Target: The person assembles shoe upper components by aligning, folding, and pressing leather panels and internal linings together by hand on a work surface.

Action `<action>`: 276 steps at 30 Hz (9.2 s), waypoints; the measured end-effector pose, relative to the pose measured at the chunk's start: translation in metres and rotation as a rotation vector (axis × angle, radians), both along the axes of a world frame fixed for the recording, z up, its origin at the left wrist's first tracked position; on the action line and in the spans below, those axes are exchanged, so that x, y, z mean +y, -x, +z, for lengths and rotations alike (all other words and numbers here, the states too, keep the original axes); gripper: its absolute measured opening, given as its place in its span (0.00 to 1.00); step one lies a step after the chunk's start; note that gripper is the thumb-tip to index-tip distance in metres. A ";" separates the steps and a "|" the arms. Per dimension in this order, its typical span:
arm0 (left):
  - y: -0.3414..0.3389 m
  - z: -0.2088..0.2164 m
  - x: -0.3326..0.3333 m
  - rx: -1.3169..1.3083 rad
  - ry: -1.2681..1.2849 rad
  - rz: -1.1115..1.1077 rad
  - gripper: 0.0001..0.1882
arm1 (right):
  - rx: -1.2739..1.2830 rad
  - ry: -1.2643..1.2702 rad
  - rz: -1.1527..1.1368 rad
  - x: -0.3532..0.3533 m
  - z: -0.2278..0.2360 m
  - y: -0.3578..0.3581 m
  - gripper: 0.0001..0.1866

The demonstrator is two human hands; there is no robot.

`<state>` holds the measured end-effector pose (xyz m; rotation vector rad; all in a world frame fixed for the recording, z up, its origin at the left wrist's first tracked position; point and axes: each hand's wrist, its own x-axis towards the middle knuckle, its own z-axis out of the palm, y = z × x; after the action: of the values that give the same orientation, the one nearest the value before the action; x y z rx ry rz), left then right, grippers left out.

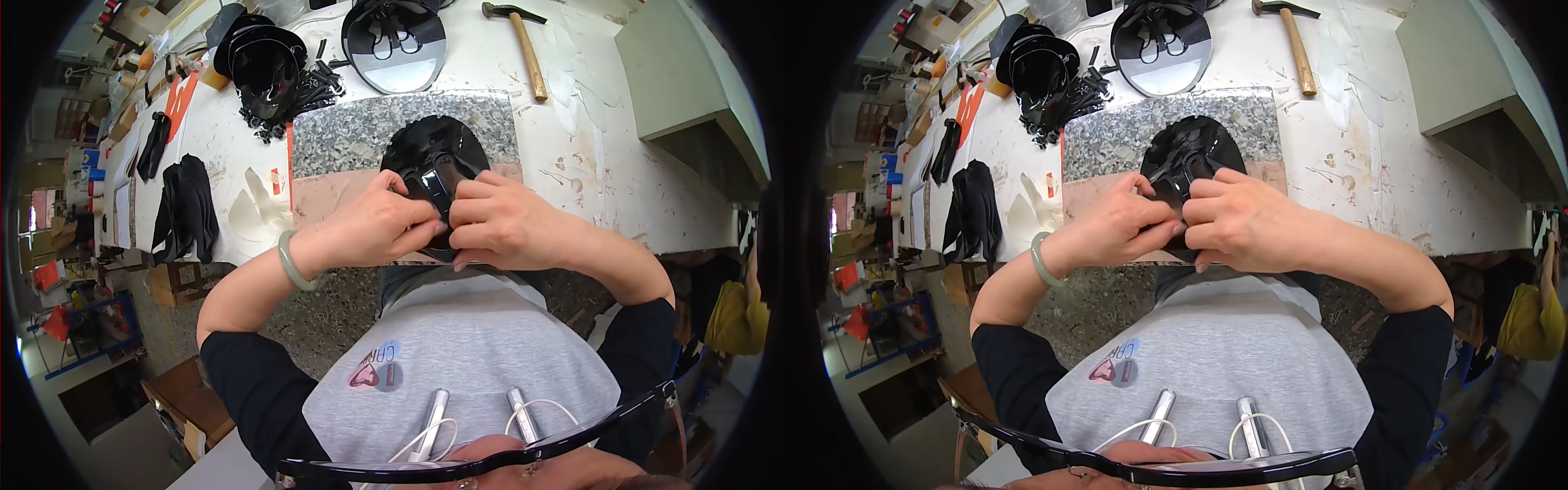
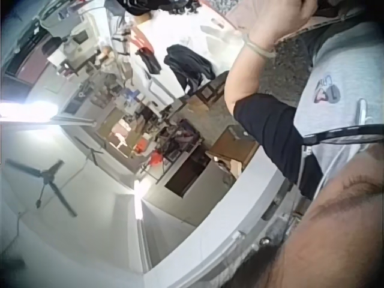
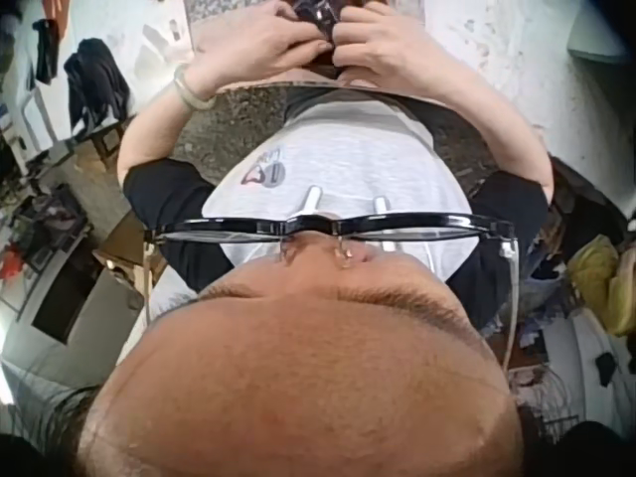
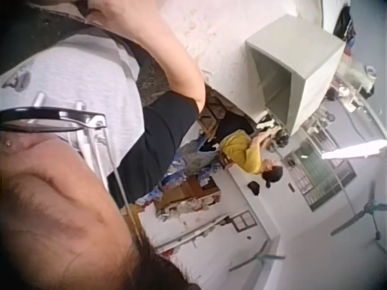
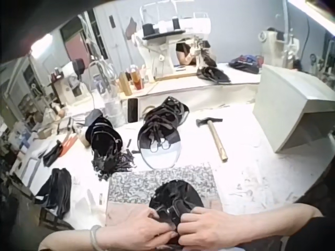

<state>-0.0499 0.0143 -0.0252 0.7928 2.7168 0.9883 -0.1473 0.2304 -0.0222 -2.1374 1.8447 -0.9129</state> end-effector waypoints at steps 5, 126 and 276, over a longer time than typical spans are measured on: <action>0.004 -0.004 0.004 0.076 0.185 0.130 0.09 | -0.032 -0.020 0.036 0.003 0.001 -0.008 0.10; -0.058 0.016 -0.026 -0.441 -0.095 0.107 0.11 | 0.011 -0.380 0.114 -0.060 -0.004 0.003 0.18; 0.042 -0.056 -0.079 -0.335 0.228 0.168 0.19 | -0.162 -0.440 -0.595 -0.076 -0.077 0.003 0.12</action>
<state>-0.0921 -0.0648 -0.0812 0.3298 2.5666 0.7420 -0.1504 0.1542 -0.0991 -1.2441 2.3628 -0.6554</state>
